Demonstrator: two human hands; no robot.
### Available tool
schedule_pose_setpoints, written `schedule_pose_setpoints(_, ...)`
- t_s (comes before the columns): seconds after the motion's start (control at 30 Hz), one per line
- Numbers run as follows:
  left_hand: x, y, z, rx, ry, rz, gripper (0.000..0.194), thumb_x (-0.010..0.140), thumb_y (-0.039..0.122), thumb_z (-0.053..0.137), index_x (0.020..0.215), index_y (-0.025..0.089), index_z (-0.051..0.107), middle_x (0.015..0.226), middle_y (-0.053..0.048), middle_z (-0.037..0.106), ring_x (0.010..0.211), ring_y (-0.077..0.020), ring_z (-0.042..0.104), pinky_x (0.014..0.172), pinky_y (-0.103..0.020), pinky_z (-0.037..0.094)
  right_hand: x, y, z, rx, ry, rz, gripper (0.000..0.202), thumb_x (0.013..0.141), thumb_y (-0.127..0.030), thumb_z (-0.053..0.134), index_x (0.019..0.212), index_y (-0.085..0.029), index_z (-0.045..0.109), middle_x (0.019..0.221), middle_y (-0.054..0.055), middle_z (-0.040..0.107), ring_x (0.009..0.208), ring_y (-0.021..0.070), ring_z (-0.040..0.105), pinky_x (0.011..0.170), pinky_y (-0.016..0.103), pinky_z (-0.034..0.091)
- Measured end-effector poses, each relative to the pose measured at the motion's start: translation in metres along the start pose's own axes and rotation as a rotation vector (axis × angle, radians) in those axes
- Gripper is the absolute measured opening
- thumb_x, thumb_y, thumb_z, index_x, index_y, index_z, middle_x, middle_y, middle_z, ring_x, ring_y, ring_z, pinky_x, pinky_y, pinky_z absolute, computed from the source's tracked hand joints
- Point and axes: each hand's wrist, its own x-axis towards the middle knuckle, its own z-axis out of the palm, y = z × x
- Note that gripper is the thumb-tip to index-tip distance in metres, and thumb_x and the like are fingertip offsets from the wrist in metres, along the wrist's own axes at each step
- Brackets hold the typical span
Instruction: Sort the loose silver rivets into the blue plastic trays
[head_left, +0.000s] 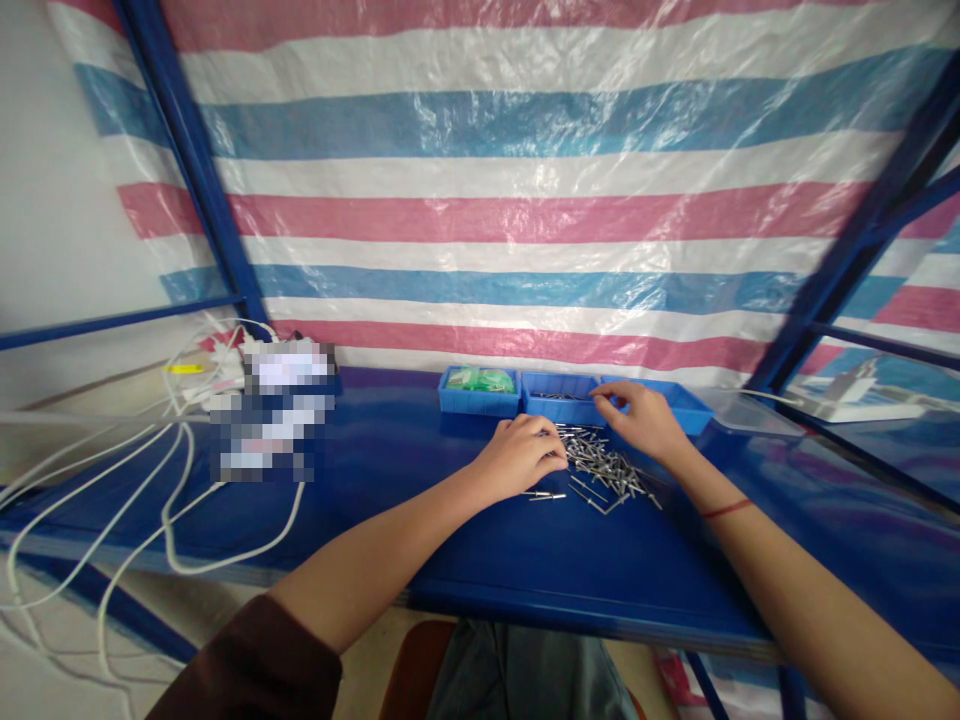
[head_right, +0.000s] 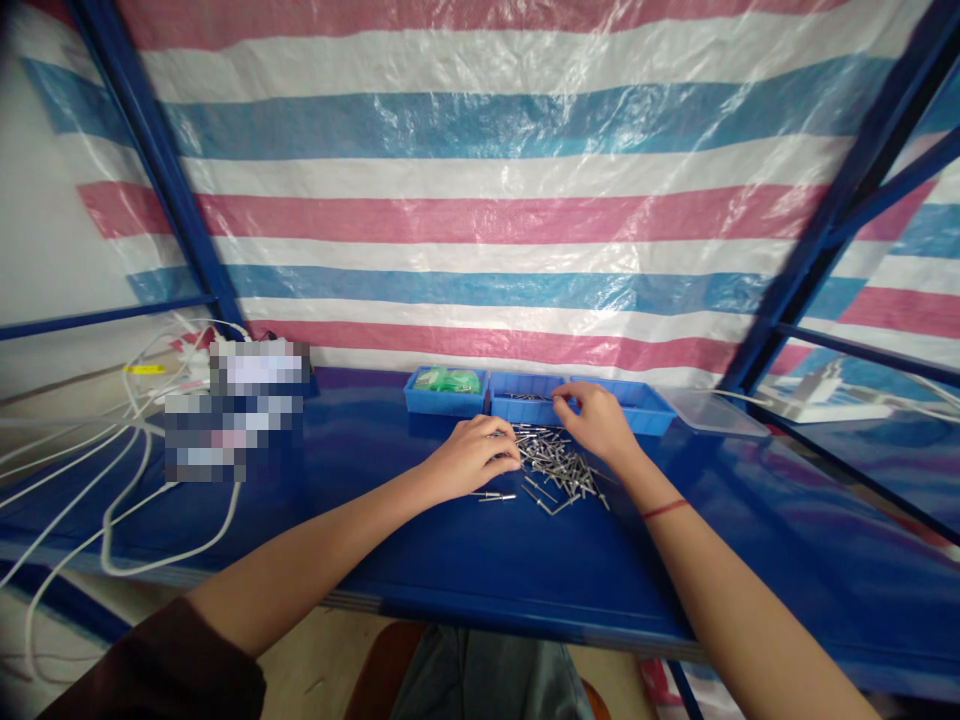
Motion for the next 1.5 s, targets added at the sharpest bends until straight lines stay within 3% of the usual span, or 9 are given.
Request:
schedule_pose_setpoints(0.1, 0.005, -0.003, 0.001, -0.222, 0.17, -0.126, 0.016, 0.089, 0.028, 0.051, 0.087, 0.018, 0.063, 0.088, -0.002, 0.064, 0.084, -0.0156, 0.058, 0.08, -0.031, 0.044, -0.008, -0.025, 0.004, 0.395, -0.212, -0.002, 0.026, 0.08, -0.035, 0.053, 0.09, -0.019, 0.071, 0.09, 0.007, 0.072, 0.082, 0.0218, 0.065, 0.074, 0.035, 0.049)
schedule_pose_setpoints(0.17, 0.007, -0.006, 0.003, -0.438, 0.267, -0.221, 0.016, 0.087, 0.03, 0.052, 0.086, 0.017, 0.06, 0.08, -0.001, 0.063, 0.073, -0.0132, 0.058, 0.072, -0.027, 0.045, -0.012, -0.041, 0.007, 0.592, -0.279, -0.007, 0.028, 0.08, -0.04, 0.057, 0.093, -0.019, 0.07, 0.09, 0.007, 0.072, 0.082, 0.0204, 0.065, 0.075, 0.035, 0.05)
schedule_pose_setpoints(0.3, 0.011, -0.011, 0.007, -0.793, 0.335, -0.333, 0.021, 0.082, 0.036, 0.058, 0.08, 0.015, 0.057, 0.072, -0.001, 0.062, 0.062, -0.0107, 0.057, 0.062, -0.025, 0.046, -0.017, -0.057, 0.012, 0.733, -0.291, -0.01, 0.03, 0.078, -0.044, 0.061, 0.092, -0.019, 0.07, 0.087, 0.006, 0.072, 0.081, 0.0195, 0.065, 0.076, 0.035, 0.05)
schedule_pose_setpoints(0.5, 0.013, -0.007, 0.007, -0.96, 0.321, -0.363, 0.02, 0.077, 0.033, 0.064, 0.082, 0.013, 0.061, 0.074, -0.003, 0.066, 0.063, -0.0102, 0.059, 0.064, -0.025, 0.048, -0.015, -0.054, 0.011, 0.733, -0.222, 0.011, 0.03, 0.076, -0.046, 0.064, 0.085, -0.018, 0.069, 0.077, 0.005, 0.069, 0.071, 0.0171, 0.062, 0.069, 0.033, 0.049)
schedule_pose_setpoints(0.63, 0.013, -0.005, 0.005, -0.958, 0.395, -0.346, 0.018, 0.076, 0.026, 0.065, 0.088, 0.013, 0.063, 0.083, -0.006, 0.068, 0.072, -0.0128, 0.063, 0.071, -0.028, 0.051, -0.013, -0.051, 0.014, 0.763, -0.174, 0.079, 0.031, 0.074, -0.047, 0.065, 0.085, -0.018, 0.066, 0.068, 0.003, 0.065, 0.061, 0.0139, 0.056, 0.059, 0.03, 0.046)
schedule_pose_setpoints(0.83, 0.012, -0.006, 0.004, -0.894, 0.488, -0.294, 0.018, 0.077, 0.028, 0.064, 0.09, 0.014, 0.064, 0.083, -0.006, 0.068, 0.077, -0.0151, 0.064, 0.075, -0.03, 0.052, -0.016, -0.054, 0.016, 0.873, -0.252, 0.17, 0.031, 0.072, -0.045, 0.067, 0.086, -0.018, 0.063, 0.07, 0.002, 0.064, 0.061, 0.0131, 0.055, 0.057, 0.028, 0.043)
schedule_pose_setpoints(1.37, 0.01, 0.002, -0.005, -0.765, 0.535, -0.281, 0.018, 0.081, 0.031, 0.06, 0.089, 0.016, 0.065, 0.089, -0.004, 0.067, 0.075, -0.0132, 0.06, 0.071, -0.026, 0.048, -0.018, -0.06, 0.014, 0.981, -0.337, 0.232, 0.029, 0.074, -0.045, 0.064, 0.087, -0.018, 0.062, 0.072, 0.001, 0.059, 0.056, 0.0095, 0.045, 0.052, 0.025, 0.037)
schedule_pose_setpoints(1.5, 0.009, 0.002, -0.005, -0.71, 0.531, -0.314, 0.018, 0.082, 0.031, 0.059, 0.09, 0.016, 0.064, 0.09, -0.004, 0.067, 0.076, -0.0138, 0.06, 0.07, -0.026, 0.048, -0.018, -0.06, 0.013, 0.884, -0.228, 0.166, 0.029, 0.077, -0.047, 0.062, 0.083, -0.019, 0.06, 0.057, -0.004, 0.049, 0.053, 0.0105, 0.043, 0.051, 0.025, 0.035)
